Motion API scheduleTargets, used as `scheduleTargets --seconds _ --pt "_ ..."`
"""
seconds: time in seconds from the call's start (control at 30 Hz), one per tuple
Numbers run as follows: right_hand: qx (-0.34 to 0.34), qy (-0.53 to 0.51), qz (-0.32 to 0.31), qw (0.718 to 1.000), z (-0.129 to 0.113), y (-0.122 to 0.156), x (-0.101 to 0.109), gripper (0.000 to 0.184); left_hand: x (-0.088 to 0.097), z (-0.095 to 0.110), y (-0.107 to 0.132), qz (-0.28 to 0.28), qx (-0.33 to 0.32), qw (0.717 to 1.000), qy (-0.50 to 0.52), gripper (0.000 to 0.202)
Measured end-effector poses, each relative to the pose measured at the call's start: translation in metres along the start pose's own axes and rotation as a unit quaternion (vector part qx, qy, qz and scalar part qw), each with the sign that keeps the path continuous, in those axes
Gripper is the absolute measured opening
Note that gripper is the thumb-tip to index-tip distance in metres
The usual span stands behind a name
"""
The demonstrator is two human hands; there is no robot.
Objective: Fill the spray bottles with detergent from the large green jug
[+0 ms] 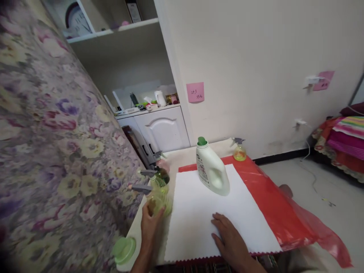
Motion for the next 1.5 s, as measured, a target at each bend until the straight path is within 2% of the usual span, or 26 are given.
scheduleTargets --seconds 0.13,0.2,0.37,0.47,0.6,0.67,0.77,0.87,0.97,1.03,1.13,1.23,1.3,1.43,1.5 --pt "-0.088 -0.086 -0.069 0.99 0.007 -0.009 0.007 0.05 -0.038 0.043 0.023 -0.137 -0.036 0.987 0.081 0.063" --pt "-0.129 -0.134 -0.082 0.979 0.002 -0.016 0.015 0.062 -0.058 0.06 0.034 -0.183 -0.044 0.977 0.102 0.063" --pt "-0.141 -0.238 -0.082 0.958 -0.039 -0.035 0.022 0.096 -0.098 0.084 0.06 -0.247 -0.042 0.96 0.127 0.062" --pt "-0.157 -0.33 -0.076 0.928 -0.049 -0.043 0.015 0.095 -0.107 0.093 0.068 -0.27 -0.057 0.95 0.149 0.057" --pt "-0.146 -0.461 -0.158 0.861 -0.053 -0.041 0.003 0.097 -0.1 0.106 0.061 -0.273 -0.062 0.935 0.216 0.033" --pt "-0.139 -0.522 -0.209 0.815 -0.06 -0.034 0.0 0.098 -0.098 0.108 0.056 -0.281 -0.018 0.922 0.267 0.038" --pt "-0.156 -0.607 -0.287 0.725 -0.081 -0.019 -0.004 0.091 -0.1 0.107 0.056 -0.299 0.057 0.895 0.327 0.047" --pt "-0.184 -0.65 -0.34 0.654 -0.1 -0.003 -0.008 0.083 -0.103 0.111 0.062 -0.305 0.089 0.855 0.41 0.049" --pt "-0.206 -0.67 -0.371 0.61 -0.105 0.009 -0.012 0.076 -0.103 0.12 0.068 -0.306 0.106 0.802 0.502 0.045" --pt "-0.217 -0.674 -0.389 0.59 -0.103 0.014 -0.014 0.074 -0.101 0.125 0.071 -0.311 0.127 0.763 0.552 0.043" --pt "-0.225 -0.661 -0.417 0.582 -0.103 0.015 -0.013 0.075 -0.098 0.128 0.072 -0.326 0.143 0.728 0.585 0.038" --pt "-0.21 -0.646 -0.425 0.598 -0.109 0.01 -0.008 0.076 -0.095 0.127 0.07 -0.326 0.133 0.735 0.579 0.035" --pt "-0.195 -0.642 -0.415 0.614 -0.114 0.004 -0.007 0.08 -0.093 0.124 0.067 -0.317 0.121 0.765 0.547 0.038" --pt "-0.178 -0.636 -0.363 0.657 -0.111 -0.006 -0.009 0.086 -0.089 0.119 0.059 -0.298 0.095 0.854 0.416 0.034" --pt "-0.175 -0.641 -0.343 0.665 -0.107 -0.008 -0.009 0.086 -0.088 0.117 0.059 -0.285 0.116 0.863 0.401 0.032"
Point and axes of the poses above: each hand's wrist, its own y-axis away from the middle knuckle, its own x-axis out of the back of the hand, z = x × y, the point moved 7 cm from there along -y, towards the middle knuckle, and after that the axes turned 15 degrees about -x, right-handed, at the moved point
